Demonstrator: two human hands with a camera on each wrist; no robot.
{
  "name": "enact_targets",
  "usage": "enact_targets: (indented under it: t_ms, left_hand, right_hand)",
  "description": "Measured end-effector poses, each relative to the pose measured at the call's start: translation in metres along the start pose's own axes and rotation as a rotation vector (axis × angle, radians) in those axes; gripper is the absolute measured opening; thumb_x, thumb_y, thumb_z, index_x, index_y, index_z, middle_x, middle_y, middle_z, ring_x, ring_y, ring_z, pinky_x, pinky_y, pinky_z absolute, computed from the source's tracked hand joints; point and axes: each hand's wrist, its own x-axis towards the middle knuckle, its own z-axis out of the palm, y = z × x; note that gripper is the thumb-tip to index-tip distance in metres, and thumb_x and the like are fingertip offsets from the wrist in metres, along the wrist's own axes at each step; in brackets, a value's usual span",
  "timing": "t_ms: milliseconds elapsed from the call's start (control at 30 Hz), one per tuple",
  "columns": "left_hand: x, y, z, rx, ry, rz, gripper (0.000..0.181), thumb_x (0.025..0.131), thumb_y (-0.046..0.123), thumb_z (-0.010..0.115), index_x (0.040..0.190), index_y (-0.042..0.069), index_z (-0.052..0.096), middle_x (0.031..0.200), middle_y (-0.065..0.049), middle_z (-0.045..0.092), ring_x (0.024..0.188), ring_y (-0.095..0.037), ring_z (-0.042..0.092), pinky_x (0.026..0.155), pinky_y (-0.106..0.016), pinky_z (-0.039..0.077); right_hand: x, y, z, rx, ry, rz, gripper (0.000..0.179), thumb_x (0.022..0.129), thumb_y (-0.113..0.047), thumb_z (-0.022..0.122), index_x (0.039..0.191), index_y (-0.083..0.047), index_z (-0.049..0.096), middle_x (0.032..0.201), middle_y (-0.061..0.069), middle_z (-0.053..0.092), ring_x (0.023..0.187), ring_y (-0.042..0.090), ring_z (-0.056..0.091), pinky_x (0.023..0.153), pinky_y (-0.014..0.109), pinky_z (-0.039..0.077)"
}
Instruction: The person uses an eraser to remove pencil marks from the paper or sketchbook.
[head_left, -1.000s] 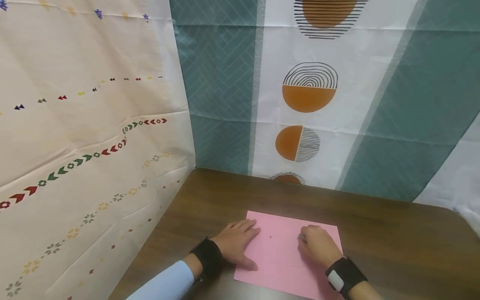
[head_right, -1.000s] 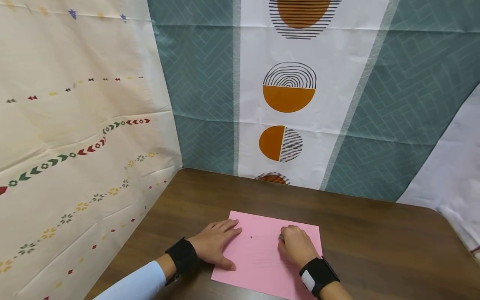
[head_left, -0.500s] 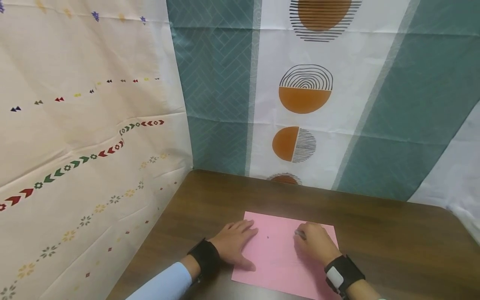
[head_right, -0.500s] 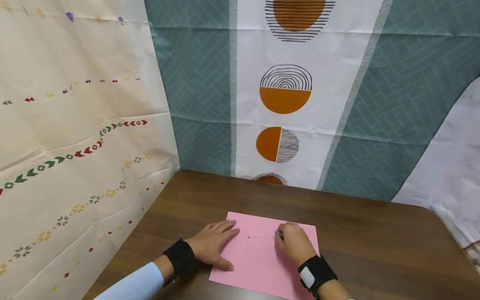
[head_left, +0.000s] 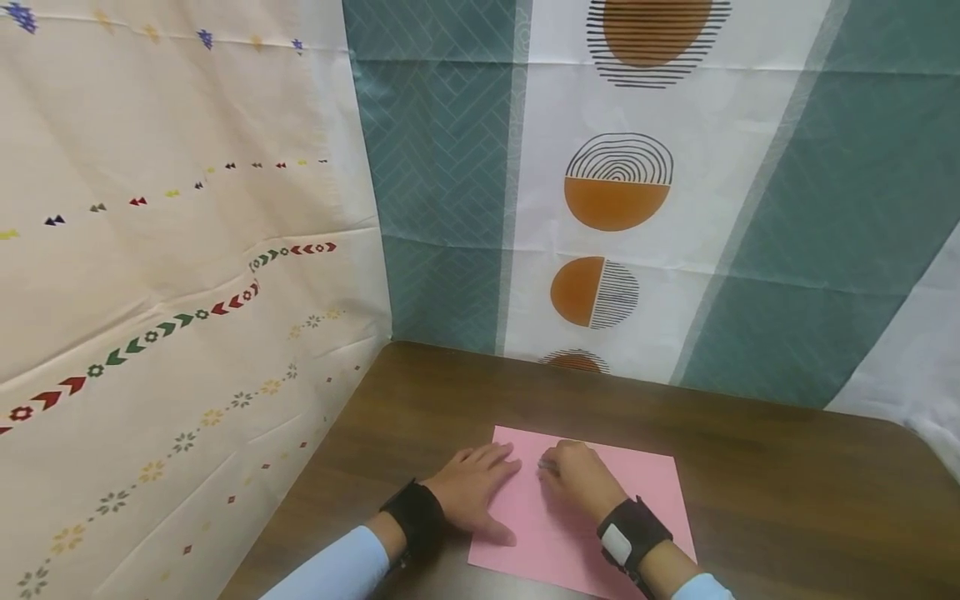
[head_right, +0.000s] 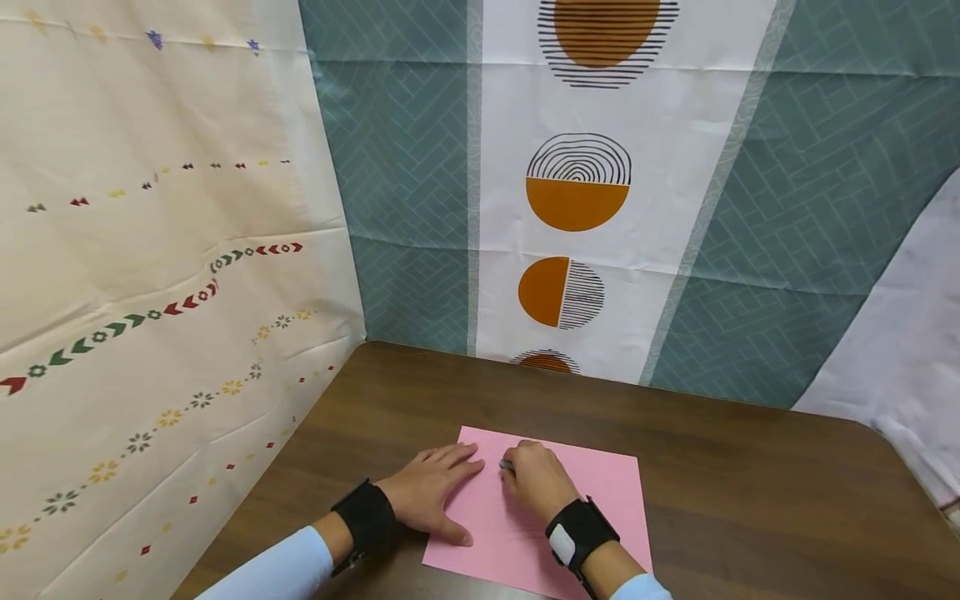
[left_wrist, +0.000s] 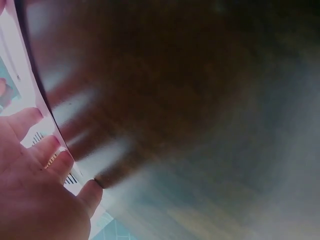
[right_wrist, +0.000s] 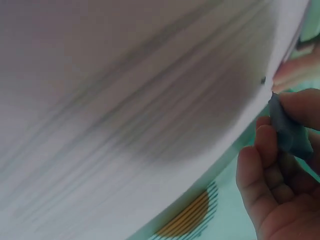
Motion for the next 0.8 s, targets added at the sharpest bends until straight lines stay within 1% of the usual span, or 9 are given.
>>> enact_targets:
  t_ms: [100, 167, 200, 267, 400, 500, 600, 733, 800]
  left_hand:
    - [0.000, 0.001, 0.002, -0.005, -0.001, 0.006, 0.099, 0.068, 0.080, 0.051, 0.143, 0.018, 0.034, 0.151, -0.009, 0.023, 0.135, -0.026, 0.017, 0.102, -0.056, 0.027]
    - [0.001, 0.001, 0.003, -0.012, -0.004, 0.008, 0.099, 0.068, 0.080, 0.051, 0.144, 0.017, 0.034, 0.152, -0.009, 0.022, 0.135, -0.026, 0.016, 0.103, -0.056, 0.027]
    - [0.001, 0.001, 0.003, -0.011, -0.005, 0.009, 0.100, 0.068, 0.080, 0.051, 0.144, 0.018, 0.033, 0.152, -0.009, 0.022, 0.135, -0.026, 0.016, 0.103, -0.056, 0.027]
    - [0.002, 0.001, 0.004, -0.008, -0.006, 0.008, 0.100, 0.068, 0.080, 0.050, 0.144, 0.018, 0.032, 0.152, -0.008, 0.021, 0.135, -0.025, 0.016, 0.103, -0.056, 0.026]
    - [0.002, 0.000, 0.002, -0.009, -0.018, -0.003, 0.100, 0.069, 0.080, 0.049, 0.145, 0.019, 0.031, 0.153, -0.007, 0.020, 0.136, -0.024, 0.014, 0.104, -0.056, 0.025]
    - [0.000, 0.000, -0.001, -0.011, -0.032, -0.016, 0.099, 0.069, 0.079, 0.050, 0.145, 0.019, 0.031, 0.153, -0.007, 0.019, 0.136, -0.024, 0.014, 0.105, -0.055, 0.024]
    - [-0.001, 0.001, -0.004, -0.016, -0.043, -0.027, 0.098, 0.069, 0.078, 0.051, 0.145, 0.019, 0.032, 0.153, -0.007, 0.020, 0.136, -0.024, 0.013, 0.105, -0.055, 0.023]
    - [-0.001, 0.001, -0.006, -0.022, -0.046, -0.029, 0.098, 0.069, 0.078, 0.051, 0.145, 0.019, 0.032, 0.153, -0.006, 0.020, 0.136, -0.024, 0.014, 0.105, -0.056, 0.023]
    - [-0.001, 0.000, -0.004, -0.021, -0.043, -0.028, 0.099, 0.068, 0.079, 0.050, 0.145, 0.020, 0.032, 0.153, -0.006, 0.020, 0.136, -0.024, 0.014, 0.105, -0.056, 0.023]
  right_hand:
    - [0.002, -0.002, 0.008, -0.063, -0.004, -0.071, 0.009, 0.073, -0.004, 0.071, 0.077, -0.012, 0.071, 0.063, -0.006, 0.051, 0.059, 0.007, 0.050, 0.057, 0.029, 0.051]
    - [0.002, -0.001, 0.011, -0.097, 0.003, -0.095, 0.011, 0.072, -0.002, 0.071, 0.073, -0.012, 0.070, 0.061, -0.005, 0.049, 0.056, 0.007, 0.047, 0.054, 0.028, 0.049]
    - [0.001, 0.000, 0.011, -0.109, 0.004, -0.093, 0.011, 0.071, -0.001, 0.071, 0.071, -0.012, 0.070, 0.061, -0.005, 0.048, 0.056, 0.007, 0.046, 0.053, 0.028, 0.049]
    - [-0.001, 0.002, 0.011, -0.123, 0.001, -0.068, 0.010, 0.073, -0.002, 0.071, 0.069, -0.012, 0.069, 0.060, -0.006, 0.046, 0.054, 0.007, 0.043, 0.051, 0.028, 0.047]
    - [-0.009, 0.010, 0.004, -0.155, -0.030, 0.001, 0.012, 0.076, -0.003, 0.070, 0.068, -0.012, 0.068, 0.059, -0.006, 0.042, 0.053, 0.007, 0.039, 0.051, 0.027, 0.045]
    - [-0.016, 0.018, -0.001, -0.182, -0.045, 0.025, 0.015, 0.077, -0.001, 0.068, 0.067, -0.012, 0.067, 0.058, -0.006, 0.041, 0.053, 0.007, 0.038, 0.051, 0.027, 0.043]
    - [-0.023, 0.028, -0.007, -0.192, -0.042, 0.034, 0.017, 0.077, 0.000, 0.066, 0.065, -0.011, 0.065, 0.058, -0.005, 0.040, 0.053, 0.008, 0.038, 0.051, 0.028, 0.042]
    - [-0.038, 0.043, -0.018, -0.208, -0.026, 0.060, 0.019, 0.075, 0.003, 0.064, 0.063, -0.011, 0.063, 0.057, -0.004, 0.040, 0.053, 0.009, 0.038, 0.050, 0.030, 0.042]
    - [-0.046, 0.052, -0.024, -0.219, -0.027, 0.088, 0.020, 0.074, 0.005, 0.063, 0.063, -0.012, 0.063, 0.057, -0.003, 0.040, 0.054, 0.009, 0.038, 0.050, 0.030, 0.041]
